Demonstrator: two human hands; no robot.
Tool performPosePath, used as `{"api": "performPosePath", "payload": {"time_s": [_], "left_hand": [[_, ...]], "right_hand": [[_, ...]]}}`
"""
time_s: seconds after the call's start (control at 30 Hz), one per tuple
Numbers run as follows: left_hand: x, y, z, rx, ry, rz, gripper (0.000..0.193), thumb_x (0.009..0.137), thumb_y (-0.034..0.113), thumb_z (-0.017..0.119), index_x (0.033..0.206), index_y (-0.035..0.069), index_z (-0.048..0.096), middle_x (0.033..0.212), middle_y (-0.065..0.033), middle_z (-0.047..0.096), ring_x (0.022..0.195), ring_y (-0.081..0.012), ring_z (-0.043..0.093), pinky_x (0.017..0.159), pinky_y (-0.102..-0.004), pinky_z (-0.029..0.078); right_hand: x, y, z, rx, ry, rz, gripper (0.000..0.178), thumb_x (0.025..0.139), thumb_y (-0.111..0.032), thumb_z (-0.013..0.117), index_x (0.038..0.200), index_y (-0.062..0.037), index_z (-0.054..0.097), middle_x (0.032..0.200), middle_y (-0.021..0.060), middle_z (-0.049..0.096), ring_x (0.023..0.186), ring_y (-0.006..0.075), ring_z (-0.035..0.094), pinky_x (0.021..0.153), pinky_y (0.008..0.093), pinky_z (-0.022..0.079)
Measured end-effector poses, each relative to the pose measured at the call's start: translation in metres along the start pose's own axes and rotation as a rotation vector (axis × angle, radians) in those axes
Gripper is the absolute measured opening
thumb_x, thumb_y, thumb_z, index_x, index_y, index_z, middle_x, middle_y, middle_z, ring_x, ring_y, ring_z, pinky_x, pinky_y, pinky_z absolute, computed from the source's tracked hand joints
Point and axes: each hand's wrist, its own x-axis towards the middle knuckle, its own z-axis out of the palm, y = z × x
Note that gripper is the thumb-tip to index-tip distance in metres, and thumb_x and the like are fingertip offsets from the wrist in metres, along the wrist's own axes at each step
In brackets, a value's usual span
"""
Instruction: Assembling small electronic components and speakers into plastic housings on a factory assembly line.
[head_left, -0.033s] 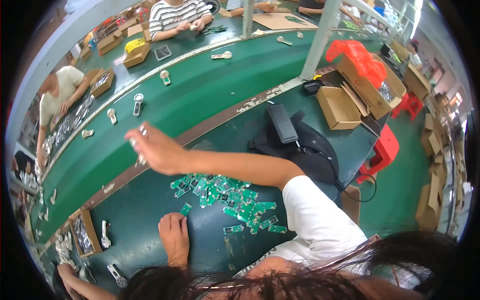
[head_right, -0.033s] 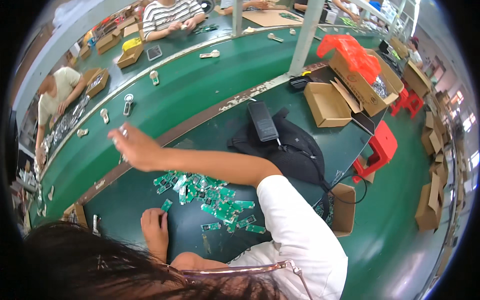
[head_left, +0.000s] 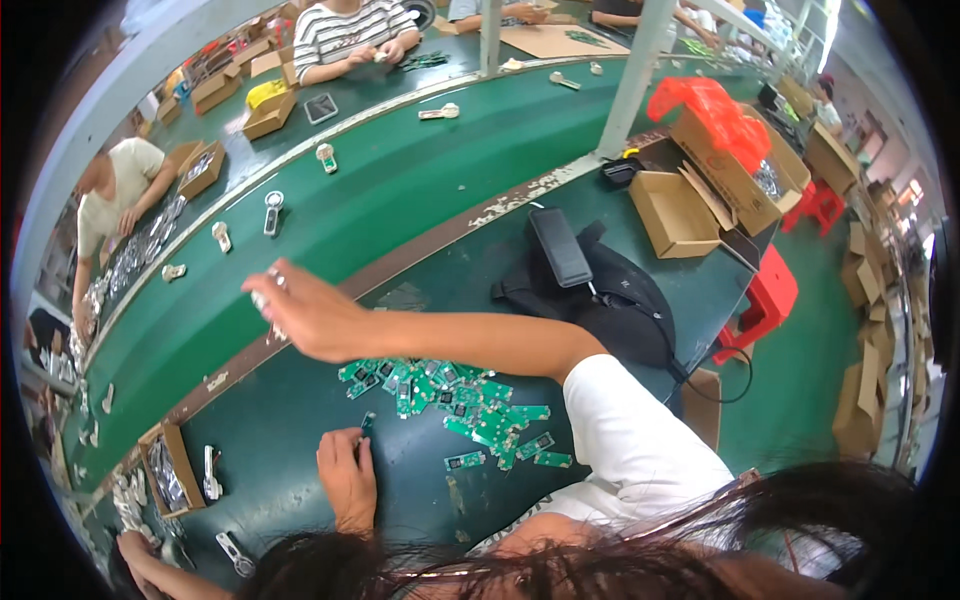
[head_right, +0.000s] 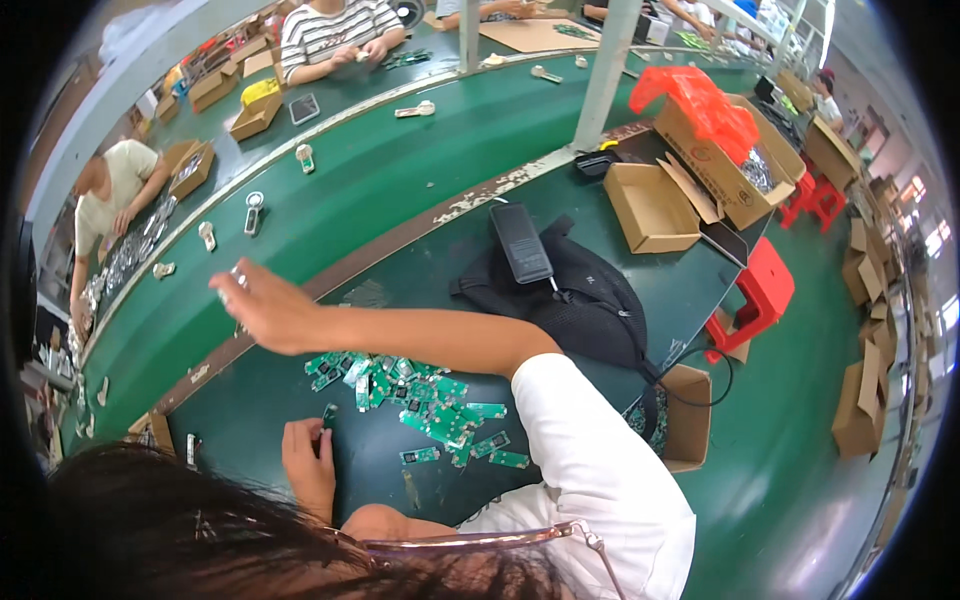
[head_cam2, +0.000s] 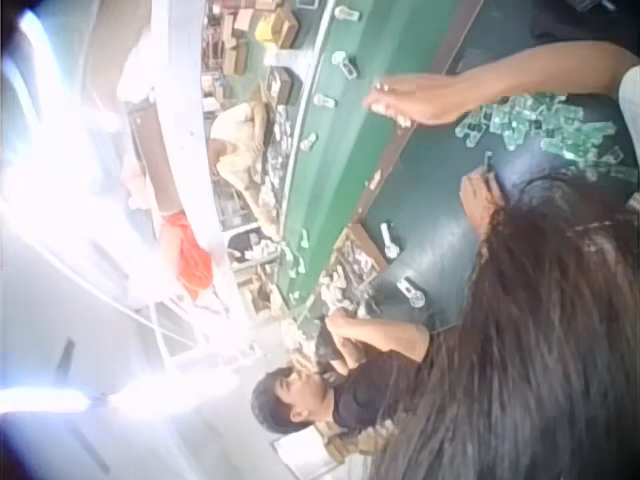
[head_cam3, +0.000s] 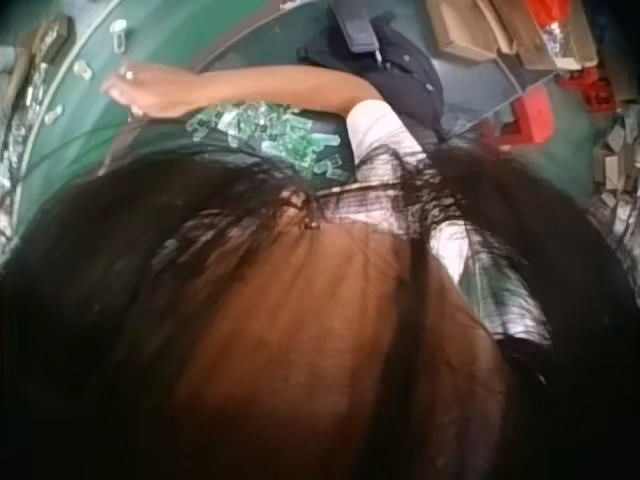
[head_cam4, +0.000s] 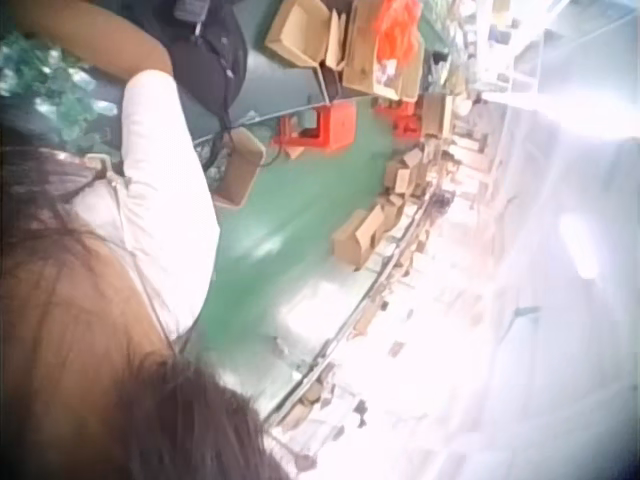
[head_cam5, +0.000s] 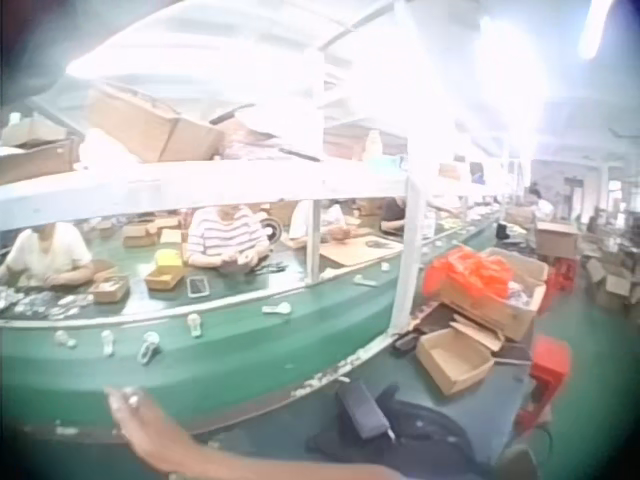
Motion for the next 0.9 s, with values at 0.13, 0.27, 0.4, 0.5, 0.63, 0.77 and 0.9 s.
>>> {"api": "performPosePath", "payload": {"time_s": [0.13,0.27,0.4,0.5,0.63,0.77,0.9], "left_hand": [[0.002,-0.002,0.003,-0.428,0.089,-0.329,0.042,0.083,-0.005,0.056,0.124,0.001,0.048,0.081,-0.0047,0.046,0.069,-0.0133,0.046,0.064,-0.0267,0.042],[0.005,-0.015,0.006,-0.871,0.333,-0.477,0.032,0.090,-0.001,0.046,0.122,0.001,0.048,0.087,-0.0028,0.043,0.066,-0.0086,0.045,0.058,-0.0210,0.040],[-0.005,-0.036,-0.005,-0.533,0.276,-0.395,0.018,0.088,-0.001,0.047,0.100,-0.001,0.060,0.088,-0.0039,0.042,0.066,-0.0091,0.048,0.059,-0.0216,0.039],[0.009,-0.007,-0.012,-0.409,0.377,-0.506,0.011,0.083,0.004,0.059,0.093,0.000,0.064,0.085,-0.0041,0.044,0.071,-0.0124,0.047,0.060,-0.0262,0.037],[0.008,-0.002,-0.015,-0.206,0.394,-0.485,0.021,0.076,0.008,0.071,0.095,0.002,0.065,0.083,-0.0056,0.044,0.076,-0.0185,0.047,0.065,-0.0321,0.039],[0.004,0.003,-0.011,-0.061,0.372,-0.365,0.022,0.073,0.003,0.073,0.094,0.003,0.065,0.083,-0.0086,0.044,0.075,-0.0253,0.048,0.068,-0.0359,0.041],[0.008,0.007,-0.015,-0.056,0.360,-0.273,0.014,0.078,0.002,0.070,0.089,0.002,0.062,0.083,-0.0069,0.045,0.075,-0.0210,0.048,0.069,-0.0324,0.041]], "right_hand": [[-0.020,-0.008,-0.004,0.226,-0.171,0.071,0.025,0.098,-0.012,0.040,0.123,-0.0062,0.037,0.107,0.0177,0.040,0.084,0.0301,0.055,0.072,0.0419,0.047],[-0.043,-0.003,0.003,0.573,-0.305,0.295,0.036,0.095,-0.003,0.040,0.129,-0.0061,0.029,0.110,0.0168,0.037,0.086,0.0220,0.056,0.073,0.0356,0.049],[-0.062,-0.021,0.012,0.682,-0.412,0.186,0.044,0.090,0.006,0.041,0.130,-0.0084,0.029,0.111,0.0153,0.037,0.086,0.0238,0.056,0.078,0.0363,0.048],[-0.069,-0.025,0.025,0.561,-0.375,0.101,0.046,0.090,0.005,0.043,0.131,-0.0094,0.031,0.110,0.0146,0.038,0.086,0.0260,0.056,0.076,0.0373,0.047],[-0.076,-0.029,0.030,0.505,-0.327,0.147,0.046,0.091,0.004,0.044,0.133,-0.0096,0.032,0.115,0.0160,0.036,0.092,0.0286,0.054,0.079,0.0378,0.047],[-0.079,-0.033,0.031,0.489,-0.305,0.162,0.047,0.092,0.002,0.044,0.135,-0.0129,0.032,0.118,0.0165,0.033,0.093,0.0283,0.054,0.080,0.0366,0.047],[-0.083,-0.028,0.032,0.508,-0.360,0.172,0.037,0.088,0.002,0.050,0.123,-0.0115,0.053,0.112,0.0154,0.038,0.098,0.0295,0.050,0.085,0.0380,0.044]]}}
